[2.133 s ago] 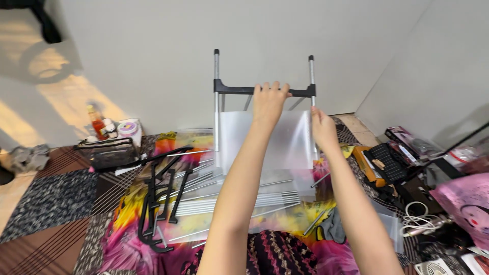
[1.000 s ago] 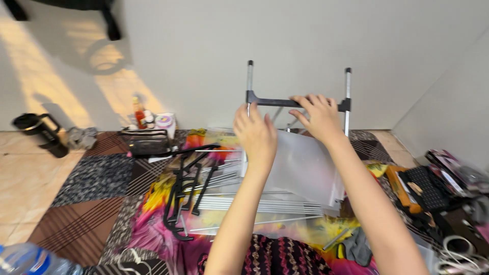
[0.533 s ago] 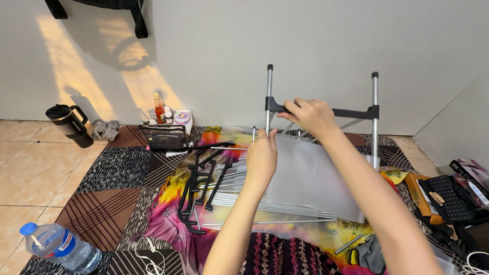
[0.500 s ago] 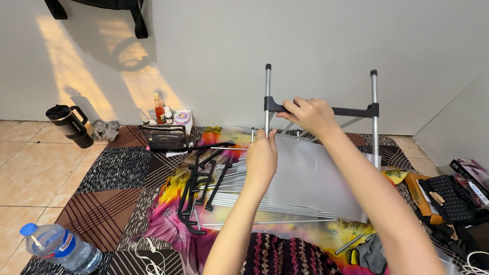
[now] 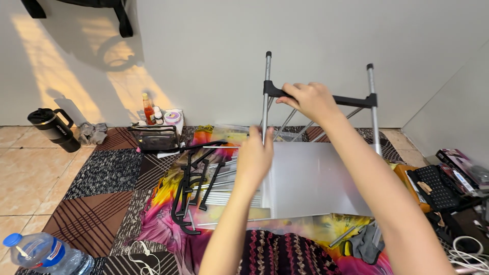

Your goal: The person assembles a metal-framed furniture piece by connecting rods and plastic connectors on a patterned floor. They insert rods into corner joints, align crossbars, and secure the frame into a rectangular structure.

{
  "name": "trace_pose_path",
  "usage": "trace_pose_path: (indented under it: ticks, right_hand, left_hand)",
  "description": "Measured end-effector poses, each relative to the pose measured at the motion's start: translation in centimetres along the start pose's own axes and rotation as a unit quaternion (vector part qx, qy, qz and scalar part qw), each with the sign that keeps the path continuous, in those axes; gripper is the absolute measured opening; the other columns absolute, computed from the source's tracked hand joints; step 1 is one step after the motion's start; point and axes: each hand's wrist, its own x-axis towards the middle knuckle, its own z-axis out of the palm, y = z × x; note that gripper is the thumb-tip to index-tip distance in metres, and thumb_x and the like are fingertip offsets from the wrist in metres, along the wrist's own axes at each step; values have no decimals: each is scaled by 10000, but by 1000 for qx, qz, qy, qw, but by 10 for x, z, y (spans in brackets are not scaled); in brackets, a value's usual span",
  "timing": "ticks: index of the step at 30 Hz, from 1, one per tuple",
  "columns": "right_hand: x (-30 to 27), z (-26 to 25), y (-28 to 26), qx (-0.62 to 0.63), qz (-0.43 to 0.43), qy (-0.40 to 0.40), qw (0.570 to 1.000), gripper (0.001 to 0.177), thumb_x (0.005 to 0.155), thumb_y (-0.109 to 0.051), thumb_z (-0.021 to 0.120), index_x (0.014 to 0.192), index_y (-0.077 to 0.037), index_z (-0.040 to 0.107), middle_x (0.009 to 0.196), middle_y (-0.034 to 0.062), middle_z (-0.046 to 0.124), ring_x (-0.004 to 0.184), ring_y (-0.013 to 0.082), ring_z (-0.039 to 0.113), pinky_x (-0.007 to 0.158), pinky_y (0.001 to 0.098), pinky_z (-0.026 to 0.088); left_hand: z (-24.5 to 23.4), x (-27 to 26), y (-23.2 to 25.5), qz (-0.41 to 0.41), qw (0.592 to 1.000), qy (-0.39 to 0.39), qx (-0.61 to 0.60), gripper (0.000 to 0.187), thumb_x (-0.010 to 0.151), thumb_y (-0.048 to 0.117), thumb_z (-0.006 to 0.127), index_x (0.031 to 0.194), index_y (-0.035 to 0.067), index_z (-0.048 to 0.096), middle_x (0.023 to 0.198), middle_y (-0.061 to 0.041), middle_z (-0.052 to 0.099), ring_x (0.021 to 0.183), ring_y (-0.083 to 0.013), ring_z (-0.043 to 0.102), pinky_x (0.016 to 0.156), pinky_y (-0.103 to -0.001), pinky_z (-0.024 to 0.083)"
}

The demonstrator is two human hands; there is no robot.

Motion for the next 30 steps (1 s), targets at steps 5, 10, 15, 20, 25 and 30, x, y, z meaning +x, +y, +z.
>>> trace_pose_path:
  ticks: [5,10,15,20,25,30]
  right_hand:
    - [-20,-1,19,84,72,30,993,276,1026,-334,662,1147,-87,647,1004,81,711,937,291,682,927,451,470]
    - [-80,-6,75,-129,215,86,964,258,1029,-224,648,1209,-40,650,1132,145,682,1060,355,672,1004,482,403]
    - [-134,12,109,124,475,-91,866,408,1073,-333,620,1193,56,625,1024,206,662,935,359,675,873,456,489]
    - [-172,29,89,332,496,-142,790,390,1025,-317,567,1194,30,623,942,92,690,793,159,605,759,313,512]
    - [-176,29,58,421,476,-49,770,357,1054,-278,573,1209,42,608,919,46,635,839,107,545,761,261,468]
    - [-170,9,23,478,509,-41,715,342,1034,-272,572,1205,21,613,918,33,651,831,103,569,742,249,482]
  left_hand:
    - [30,46,-22,50,996,46,-58,369,1045,303,532,885,-24,592,709,-266,655,721,-480,645,632,-530,475]
    - [44,63,-43,40,992,63,-103,360,1053,292,508,895,-22,585,658,-224,635,602,-408,634,582,-480,483]
    - [52,80,-51,-8,990,101,-100,347,1068,290,481,930,-13,579,620,-198,621,539,-383,614,549,-482,460]
    - [43,82,-46,-36,995,96,-2,304,1096,270,496,1054,-14,594,778,-222,679,755,-402,654,710,-502,491]
    - [63,90,-12,256,937,205,118,469,927,190,662,1346,2,565,1419,-174,547,1395,-353,456,1174,-568,349]
    - [120,131,17,396,841,188,317,544,827,333,670,1268,24,591,1219,-146,635,1225,-338,568,1079,-557,425]
